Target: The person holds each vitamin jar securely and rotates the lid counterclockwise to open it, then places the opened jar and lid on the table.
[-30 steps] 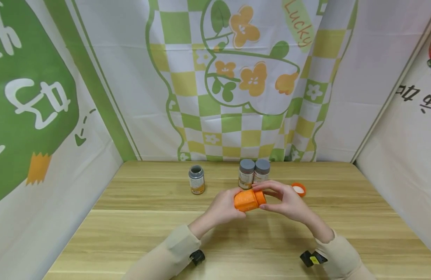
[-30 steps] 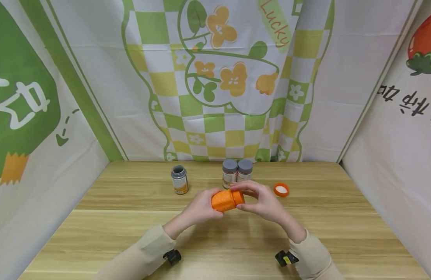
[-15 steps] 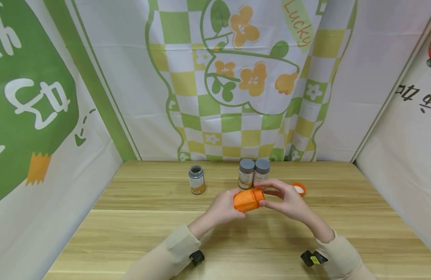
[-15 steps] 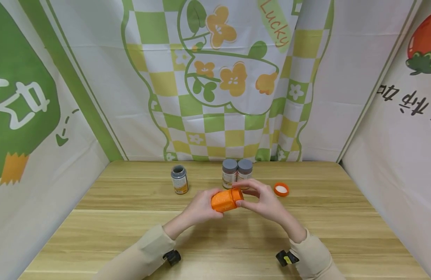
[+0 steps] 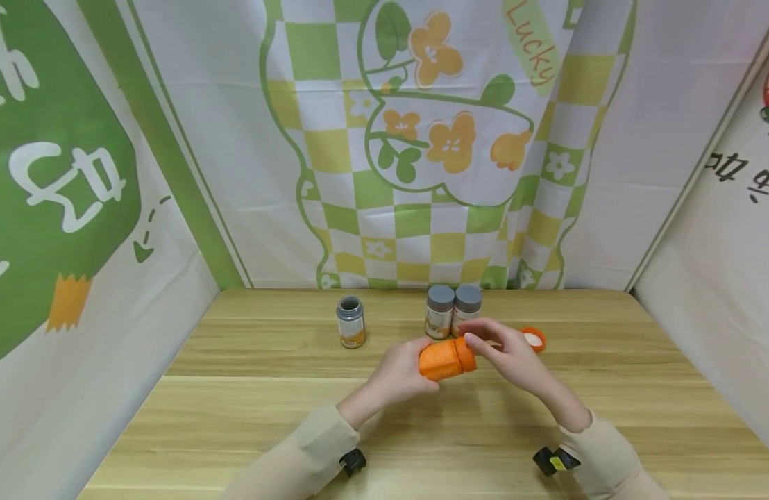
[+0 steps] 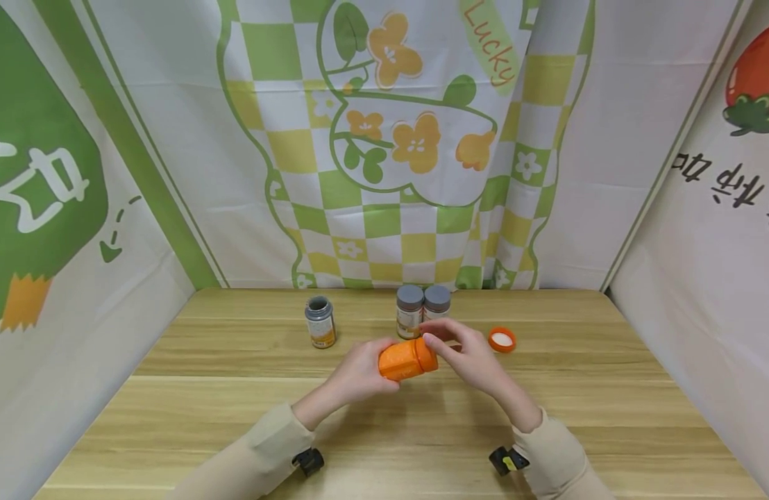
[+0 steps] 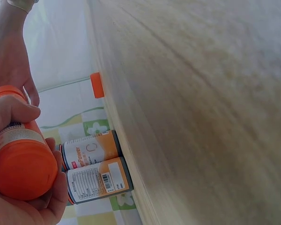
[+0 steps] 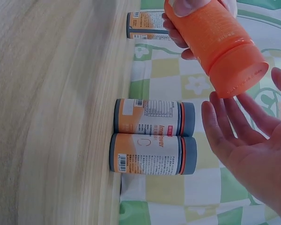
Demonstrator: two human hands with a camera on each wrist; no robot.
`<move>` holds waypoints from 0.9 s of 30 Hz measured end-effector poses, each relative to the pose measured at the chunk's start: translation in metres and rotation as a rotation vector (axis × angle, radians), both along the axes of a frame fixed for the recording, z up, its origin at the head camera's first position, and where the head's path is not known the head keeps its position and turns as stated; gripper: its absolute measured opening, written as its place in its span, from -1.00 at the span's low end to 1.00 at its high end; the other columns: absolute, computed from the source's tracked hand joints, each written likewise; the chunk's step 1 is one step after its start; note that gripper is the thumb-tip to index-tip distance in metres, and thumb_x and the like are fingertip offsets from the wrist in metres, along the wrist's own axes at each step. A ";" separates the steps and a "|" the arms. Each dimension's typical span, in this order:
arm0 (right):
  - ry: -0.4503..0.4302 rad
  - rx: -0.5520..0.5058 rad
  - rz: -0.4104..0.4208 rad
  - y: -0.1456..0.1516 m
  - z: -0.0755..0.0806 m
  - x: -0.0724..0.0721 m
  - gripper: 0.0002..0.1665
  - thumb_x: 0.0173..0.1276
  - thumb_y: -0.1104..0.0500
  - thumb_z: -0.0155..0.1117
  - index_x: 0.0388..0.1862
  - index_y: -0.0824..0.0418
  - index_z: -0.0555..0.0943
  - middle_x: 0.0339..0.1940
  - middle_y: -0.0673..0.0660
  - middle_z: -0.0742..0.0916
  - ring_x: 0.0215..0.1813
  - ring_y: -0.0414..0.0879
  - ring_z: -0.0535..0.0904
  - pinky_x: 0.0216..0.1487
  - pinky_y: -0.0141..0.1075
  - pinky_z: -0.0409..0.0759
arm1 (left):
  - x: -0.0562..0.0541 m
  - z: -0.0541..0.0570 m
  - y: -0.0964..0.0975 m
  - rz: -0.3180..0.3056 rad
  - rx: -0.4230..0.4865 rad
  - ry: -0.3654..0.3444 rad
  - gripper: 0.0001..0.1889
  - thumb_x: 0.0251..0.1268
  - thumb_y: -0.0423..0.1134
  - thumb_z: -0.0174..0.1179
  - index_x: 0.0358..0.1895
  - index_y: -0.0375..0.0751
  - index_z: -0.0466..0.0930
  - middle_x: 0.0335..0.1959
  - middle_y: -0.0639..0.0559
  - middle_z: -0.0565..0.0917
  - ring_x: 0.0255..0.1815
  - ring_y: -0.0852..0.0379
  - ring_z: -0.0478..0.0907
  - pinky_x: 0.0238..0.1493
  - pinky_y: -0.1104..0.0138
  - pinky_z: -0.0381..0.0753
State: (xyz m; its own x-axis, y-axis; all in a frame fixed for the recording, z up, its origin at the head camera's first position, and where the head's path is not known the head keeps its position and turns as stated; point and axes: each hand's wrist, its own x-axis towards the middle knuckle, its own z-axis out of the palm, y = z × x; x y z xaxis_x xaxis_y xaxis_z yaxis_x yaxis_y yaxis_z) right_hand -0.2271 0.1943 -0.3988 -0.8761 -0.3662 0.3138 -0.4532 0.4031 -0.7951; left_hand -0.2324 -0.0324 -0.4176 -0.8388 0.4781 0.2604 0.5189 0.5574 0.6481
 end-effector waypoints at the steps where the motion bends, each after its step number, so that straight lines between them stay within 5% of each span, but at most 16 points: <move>1: -0.011 0.006 -0.009 0.000 0.000 0.000 -0.68 0.40 0.05 0.13 0.08 0.09 0.57 0.05 0.11 0.68 -0.03 -0.10 0.63 -0.09 -0.34 0.62 | 0.000 0.000 0.000 0.000 -0.001 0.003 -0.49 -0.32 -0.28 0.46 -0.12 -0.11 0.56 -0.41 0.15 0.59 -0.47 0.27 0.43 -0.42 0.43 0.42; 16: -0.206 0.017 -0.086 -0.005 -0.001 -0.002 -0.54 0.36 -0.12 0.13 0.01 0.19 0.60 -0.17 0.16 0.72 -0.28 -0.12 0.67 -0.23 -0.14 0.67 | -0.003 0.000 0.000 0.039 -0.051 0.057 -0.48 -0.34 -0.24 0.45 -0.11 -0.11 0.56 -0.38 0.14 0.59 -0.46 0.26 0.43 -0.41 0.43 0.41; 27: -0.235 0.009 -0.049 -0.009 0.009 0.006 -0.57 0.39 0.03 0.14 0.07 0.32 0.55 -0.09 0.27 0.70 -0.22 -0.08 0.67 -0.23 -0.22 0.67 | -0.003 -0.001 -0.002 0.039 -0.050 0.055 -0.48 -0.34 -0.25 0.45 -0.11 -0.11 0.56 -0.38 0.14 0.60 -0.46 0.26 0.43 -0.41 0.42 0.41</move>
